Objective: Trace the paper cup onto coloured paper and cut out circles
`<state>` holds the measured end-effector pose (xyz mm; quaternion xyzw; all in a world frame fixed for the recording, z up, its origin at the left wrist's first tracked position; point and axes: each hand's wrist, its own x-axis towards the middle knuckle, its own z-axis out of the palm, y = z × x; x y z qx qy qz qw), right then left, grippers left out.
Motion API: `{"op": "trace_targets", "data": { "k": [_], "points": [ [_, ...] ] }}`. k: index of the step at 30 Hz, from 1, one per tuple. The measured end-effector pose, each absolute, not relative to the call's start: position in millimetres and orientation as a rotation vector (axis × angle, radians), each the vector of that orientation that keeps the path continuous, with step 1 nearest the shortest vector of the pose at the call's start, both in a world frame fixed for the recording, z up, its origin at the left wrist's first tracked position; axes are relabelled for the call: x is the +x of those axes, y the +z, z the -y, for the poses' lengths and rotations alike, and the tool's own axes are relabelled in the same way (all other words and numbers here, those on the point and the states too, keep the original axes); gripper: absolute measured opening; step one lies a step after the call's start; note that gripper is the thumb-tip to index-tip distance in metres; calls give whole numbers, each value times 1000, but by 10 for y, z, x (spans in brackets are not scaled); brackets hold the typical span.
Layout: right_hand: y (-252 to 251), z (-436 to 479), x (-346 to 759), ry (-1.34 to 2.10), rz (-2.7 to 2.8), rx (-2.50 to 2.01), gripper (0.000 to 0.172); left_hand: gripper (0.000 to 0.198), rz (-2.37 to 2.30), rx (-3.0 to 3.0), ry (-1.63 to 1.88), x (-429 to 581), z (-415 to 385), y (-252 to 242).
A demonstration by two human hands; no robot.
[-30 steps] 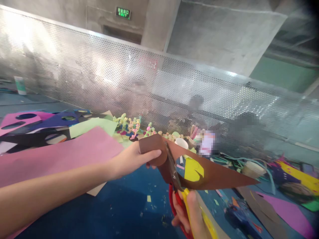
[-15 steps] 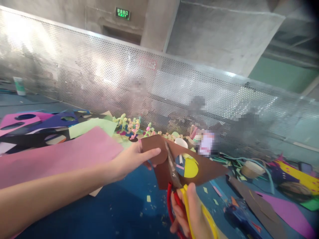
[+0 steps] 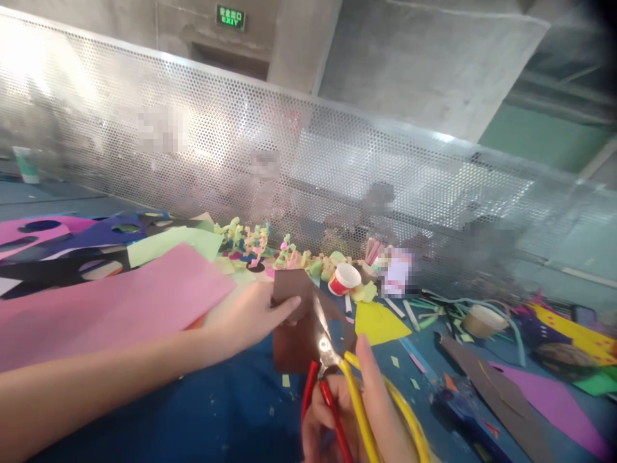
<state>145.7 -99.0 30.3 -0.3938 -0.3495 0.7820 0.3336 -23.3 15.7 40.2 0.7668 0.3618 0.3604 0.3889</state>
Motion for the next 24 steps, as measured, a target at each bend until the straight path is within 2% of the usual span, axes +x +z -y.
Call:
{"op": "trace_targets", "data": {
  "k": [5,9,13,24],
  "points": [
    [242,936,1639,1761,1183,-1339,74,31,-929,2048,922,-275,-159,545],
    [186,900,1726,1581,1348,-1415,71,21,-742,1907,760,-292,-182,685],
    [176,925,1663,1568,1342,-1342,73,18,-647,1719,698,-301,-193,743],
    [88,948,1683,1544,1310,-1333,73,22,-654,1921,653,-329,-180,733]
  ]
}}
